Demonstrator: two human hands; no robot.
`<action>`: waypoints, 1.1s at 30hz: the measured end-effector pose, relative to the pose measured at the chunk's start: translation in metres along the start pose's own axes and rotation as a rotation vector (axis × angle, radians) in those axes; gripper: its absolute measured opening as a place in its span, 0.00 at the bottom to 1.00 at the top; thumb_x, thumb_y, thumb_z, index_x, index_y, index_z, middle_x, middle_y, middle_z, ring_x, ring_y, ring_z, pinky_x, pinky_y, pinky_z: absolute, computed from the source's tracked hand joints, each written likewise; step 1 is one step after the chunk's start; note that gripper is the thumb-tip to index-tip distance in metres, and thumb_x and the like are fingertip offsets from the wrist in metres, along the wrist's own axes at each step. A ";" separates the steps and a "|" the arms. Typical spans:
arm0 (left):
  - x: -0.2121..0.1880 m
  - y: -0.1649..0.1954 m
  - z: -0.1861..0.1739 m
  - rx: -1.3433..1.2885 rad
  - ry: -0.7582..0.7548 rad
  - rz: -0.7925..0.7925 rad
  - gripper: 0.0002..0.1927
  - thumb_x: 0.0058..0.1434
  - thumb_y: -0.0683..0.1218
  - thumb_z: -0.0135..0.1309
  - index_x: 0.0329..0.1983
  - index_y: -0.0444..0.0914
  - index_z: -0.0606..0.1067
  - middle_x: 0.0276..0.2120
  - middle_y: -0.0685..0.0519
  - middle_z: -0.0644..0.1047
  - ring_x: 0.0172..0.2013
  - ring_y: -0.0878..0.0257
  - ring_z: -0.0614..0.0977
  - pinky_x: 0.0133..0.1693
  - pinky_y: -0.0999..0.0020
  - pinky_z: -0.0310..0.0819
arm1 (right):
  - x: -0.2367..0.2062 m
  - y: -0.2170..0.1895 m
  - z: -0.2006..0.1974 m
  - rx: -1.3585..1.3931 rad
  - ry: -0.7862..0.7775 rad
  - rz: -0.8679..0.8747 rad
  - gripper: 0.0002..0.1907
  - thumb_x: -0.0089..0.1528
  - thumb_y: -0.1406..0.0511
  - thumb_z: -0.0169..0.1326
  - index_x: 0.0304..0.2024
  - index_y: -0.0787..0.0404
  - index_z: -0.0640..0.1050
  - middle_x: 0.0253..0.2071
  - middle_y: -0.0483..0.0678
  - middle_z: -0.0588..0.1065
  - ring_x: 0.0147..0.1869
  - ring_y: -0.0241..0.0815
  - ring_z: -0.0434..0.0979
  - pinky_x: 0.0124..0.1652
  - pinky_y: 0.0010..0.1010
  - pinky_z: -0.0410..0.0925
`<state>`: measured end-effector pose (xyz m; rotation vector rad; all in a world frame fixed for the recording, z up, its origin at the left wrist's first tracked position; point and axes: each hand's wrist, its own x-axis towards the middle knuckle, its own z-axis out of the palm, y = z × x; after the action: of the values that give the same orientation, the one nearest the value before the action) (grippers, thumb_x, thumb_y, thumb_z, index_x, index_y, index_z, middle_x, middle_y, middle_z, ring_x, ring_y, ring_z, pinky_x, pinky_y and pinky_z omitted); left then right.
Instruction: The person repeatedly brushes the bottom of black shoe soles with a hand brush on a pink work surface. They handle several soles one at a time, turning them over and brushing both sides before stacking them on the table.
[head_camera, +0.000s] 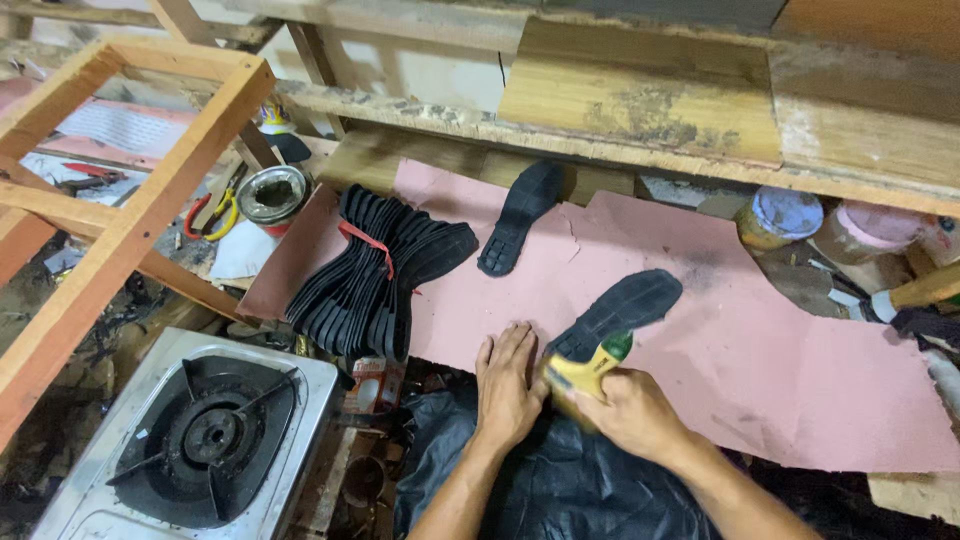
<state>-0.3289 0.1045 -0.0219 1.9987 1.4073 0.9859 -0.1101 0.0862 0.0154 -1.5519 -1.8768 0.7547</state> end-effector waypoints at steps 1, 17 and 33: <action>-0.001 0.001 -0.001 0.017 -0.002 0.000 0.36 0.50 0.43 0.61 0.64 0.31 0.70 0.68 0.42 0.68 0.72 0.48 0.62 0.70 0.48 0.41 | 0.000 -0.002 -0.005 0.093 -0.099 -0.043 0.17 0.56 0.60 0.63 0.36 0.69 0.83 0.32 0.55 0.84 0.36 0.44 0.83 0.36 0.39 0.73; 0.002 0.020 0.009 0.166 0.002 0.217 0.16 0.53 0.52 0.65 0.40 0.38 0.83 0.57 0.46 0.76 0.65 0.43 0.66 0.63 0.32 0.46 | 0.072 0.054 -0.084 -0.403 0.506 0.136 0.19 0.68 0.54 0.56 0.35 0.64 0.82 0.29 0.62 0.77 0.33 0.56 0.80 0.34 0.45 0.69; 0.024 0.041 -0.026 -0.222 -0.099 -0.310 0.12 0.64 0.49 0.54 0.43 0.36 0.79 0.29 0.39 0.81 0.30 0.42 0.83 0.34 0.49 0.77 | 0.004 0.058 -0.140 -0.156 0.634 0.226 0.20 0.66 0.56 0.61 0.45 0.68 0.82 0.35 0.55 0.81 0.34 0.43 0.78 0.38 0.37 0.69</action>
<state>-0.3211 0.1134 0.0309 1.5890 1.4313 0.8506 0.0308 0.1082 0.0669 -1.8476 -1.3274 0.1607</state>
